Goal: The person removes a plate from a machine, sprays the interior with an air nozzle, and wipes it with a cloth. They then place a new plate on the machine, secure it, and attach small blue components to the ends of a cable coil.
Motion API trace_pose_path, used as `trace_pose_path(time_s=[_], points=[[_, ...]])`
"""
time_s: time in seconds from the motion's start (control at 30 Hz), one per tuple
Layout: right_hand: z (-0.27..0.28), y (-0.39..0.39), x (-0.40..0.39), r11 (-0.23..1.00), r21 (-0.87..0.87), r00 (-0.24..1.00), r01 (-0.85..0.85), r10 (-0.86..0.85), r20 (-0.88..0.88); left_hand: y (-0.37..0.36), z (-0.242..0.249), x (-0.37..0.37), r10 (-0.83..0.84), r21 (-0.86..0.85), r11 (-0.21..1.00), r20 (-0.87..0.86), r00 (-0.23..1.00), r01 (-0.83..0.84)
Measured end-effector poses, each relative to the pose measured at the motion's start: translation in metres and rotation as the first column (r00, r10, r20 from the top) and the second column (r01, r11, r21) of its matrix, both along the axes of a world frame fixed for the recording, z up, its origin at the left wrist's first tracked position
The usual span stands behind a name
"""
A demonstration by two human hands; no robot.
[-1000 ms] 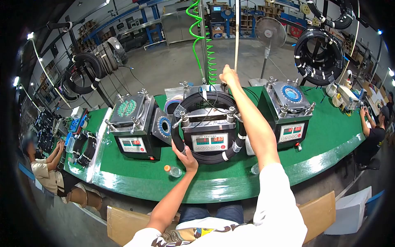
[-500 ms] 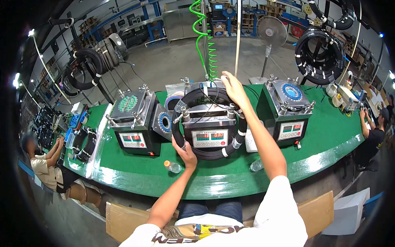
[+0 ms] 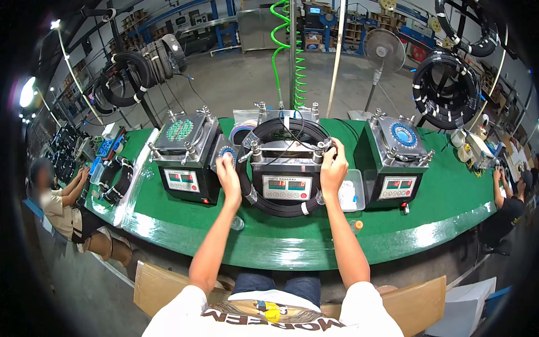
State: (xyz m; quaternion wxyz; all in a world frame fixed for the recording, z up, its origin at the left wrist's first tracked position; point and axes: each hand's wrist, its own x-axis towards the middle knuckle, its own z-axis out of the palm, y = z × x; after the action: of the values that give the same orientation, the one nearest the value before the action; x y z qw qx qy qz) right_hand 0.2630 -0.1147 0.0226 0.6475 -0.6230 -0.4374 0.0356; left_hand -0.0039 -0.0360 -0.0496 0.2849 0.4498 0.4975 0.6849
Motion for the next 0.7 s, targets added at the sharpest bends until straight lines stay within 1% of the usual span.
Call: trace_pose_path(time_s=[0.03, 0.07, 0.1, 0.13, 0.17, 0.2, 0.27, 0.3, 0.33, 0.4, 0.5, 0.53, 0.57, 0.6, 0.63, 0.67, 0.7], points=[[-0.008, 0.005, 0.003, 0.997, 0.072, 0.999, 0.005, -0.008, 0.041, 0.015, 0.020, -0.004, -0.046, 0.046, 0.998, -0.145, 0.988, 0.053], [-0.006, 0.003, 0.001, 0.997, 0.078, 0.999, 0.011, -0.015, 0.052, 0.028, 0.045, 0.000, -0.125, 0.097, 0.986, -0.129, 0.984, 0.138], [-0.006, 0.004, 0.000, 0.997, 0.077, 0.998, 0.019, -0.023, 0.057, 0.059, 0.049, 0.004, -0.226, 0.062, 0.971, -0.070, 0.972, 0.230], [-0.006, 0.004, 0.000, 0.997, 0.075, 0.998, 0.028, -0.033, 0.061, 0.075, 0.068, 0.011, -0.355, 0.028, 0.935, 0.086, 0.931, 0.354], [-0.006, 0.004, 0.000, 0.997, 0.073, 0.997, 0.038, -0.043, 0.065, 0.103, 0.076, 0.013, -0.446, -0.049, 0.890, 0.114, 0.888, 0.453], [-0.004, 0.003, -0.001, 0.997, 0.067, 0.997, 0.038, -0.042, 0.060, 0.125, 0.084, 0.018, -0.501, -0.121, 0.845, 0.163, 0.850, 0.521], [-0.005, 0.003, -0.001, 0.997, 0.064, 0.997, 0.039, -0.043, 0.063, 0.183, 0.083, 0.030, -0.548, -0.250, 0.706, 0.400, 0.735, 0.662], [-0.006, 0.003, -0.001, 0.997, 0.063, 0.997, 0.039, -0.043, 0.064, 0.202, 0.077, 0.032, -0.541, -0.292, 0.618, 0.515, 0.665, 0.730], [-0.006, 0.005, -0.001, 0.989, 0.142, 0.990, 0.050, -0.067, 0.122, 0.210, 0.074, 0.033, -0.611, -0.242, 0.555, 0.531, 0.587, 0.796], [-0.005, 0.004, -0.002, 0.991, 0.126, 0.993, 0.039, -0.053, 0.110, 0.225, 0.067, 0.035, -0.732, -0.137, 0.405, 0.544, 0.411, 0.904], [-0.010, 0.006, 0.001, 0.989, 0.141, 0.989, 0.044, -0.063, 0.135, 0.243, 0.062, 0.042, -0.520, -0.361, 0.455, 0.634, 0.572, 0.814], [-0.010, 0.006, 0.001, 0.991, 0.130, 0.990, 0.043, -0.060, 0.128, 0.244, 0.063, 0.050, -0.421, -0.406, 0.504, 0.656, 0.627, 0.762], [-0.009, 0.005, 0.000, 0.992, 0.118, 0.991, 0.044, -0.058, 0.119, 0.245, 0.064, 0.056, -0.425, -0.430, 0.506, 0.630, 0.650, 0.748], [-0.002, 0.000, -0.003, 0.998, 0.056, 0.996, 0.040, -0.044, 0.082, 0.254, 0.060, 0.059, -0.431, -0.454, 0.509, 0.601, 0.673, 0.731], [-0.005, 0.004, -0.002, 0.987, 0.154, 0.991, 0.044, -0.063, 0.122, 0.255, 0.064, 0.063, -0.436, -0.476, 0.515, 0.570, 0.696, 0.713], [-0.008, 0.005, 0.000, 0.990, 0.135, 0.992, 0.037, -0.052, 0.115, 0.251, 0.064, 0.072, -0.421, -0.454, 0.523, 0.598, 0.682, 0.721], [-0.009, 0.004, 0.001, 0.993, 0.115, 0.993, 0.030, -0.042, 0.110, 0.250, 0.059, 0.075, -0.433, -0.400, 0.561, 0.604, 0.669, 0.725]])
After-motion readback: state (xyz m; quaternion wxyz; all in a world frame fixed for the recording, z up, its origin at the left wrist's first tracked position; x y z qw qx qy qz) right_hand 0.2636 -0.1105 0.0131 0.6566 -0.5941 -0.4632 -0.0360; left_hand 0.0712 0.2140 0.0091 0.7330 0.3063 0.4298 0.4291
